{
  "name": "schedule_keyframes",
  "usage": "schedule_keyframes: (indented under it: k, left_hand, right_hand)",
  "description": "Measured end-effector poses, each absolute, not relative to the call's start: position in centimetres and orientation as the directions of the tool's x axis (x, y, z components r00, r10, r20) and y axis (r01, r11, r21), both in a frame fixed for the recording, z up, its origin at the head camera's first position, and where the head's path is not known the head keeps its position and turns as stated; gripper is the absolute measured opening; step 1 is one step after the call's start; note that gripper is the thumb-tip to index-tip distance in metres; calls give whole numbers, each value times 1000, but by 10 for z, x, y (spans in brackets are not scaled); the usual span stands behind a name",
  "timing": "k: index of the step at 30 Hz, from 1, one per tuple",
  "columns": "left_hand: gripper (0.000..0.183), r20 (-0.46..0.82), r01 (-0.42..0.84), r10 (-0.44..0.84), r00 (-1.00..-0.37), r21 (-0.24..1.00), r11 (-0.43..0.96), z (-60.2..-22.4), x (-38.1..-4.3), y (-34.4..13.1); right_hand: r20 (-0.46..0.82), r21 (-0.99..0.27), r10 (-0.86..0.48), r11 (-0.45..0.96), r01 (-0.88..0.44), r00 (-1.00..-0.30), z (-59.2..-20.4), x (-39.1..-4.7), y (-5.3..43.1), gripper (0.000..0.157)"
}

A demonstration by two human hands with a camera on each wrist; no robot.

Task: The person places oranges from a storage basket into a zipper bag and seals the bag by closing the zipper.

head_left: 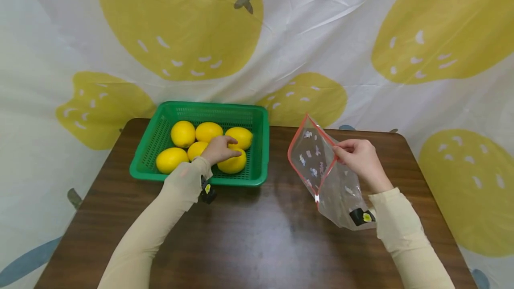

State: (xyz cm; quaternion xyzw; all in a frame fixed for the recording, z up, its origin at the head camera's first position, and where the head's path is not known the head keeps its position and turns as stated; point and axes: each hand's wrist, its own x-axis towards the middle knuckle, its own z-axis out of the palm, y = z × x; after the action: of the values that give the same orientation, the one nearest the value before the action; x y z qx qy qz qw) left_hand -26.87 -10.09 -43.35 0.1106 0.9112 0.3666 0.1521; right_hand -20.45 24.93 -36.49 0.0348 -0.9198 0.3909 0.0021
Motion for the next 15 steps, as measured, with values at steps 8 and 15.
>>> schedule_keyframes:
  k: [8, 15]
  left_hand:
    - [63, -265, 127, 355, -897, 615, 779, -443, -272, -99]
    - [69, -274, 176, 380, -883, 558, 811, -443, -271, -95]
  right_hand:
    - [19, -726, -69, 685, -62, -997, -367, -204, 249, 30]
    - [29, -728, -64, 682, -65, -998, -370, -205, 249, 27]
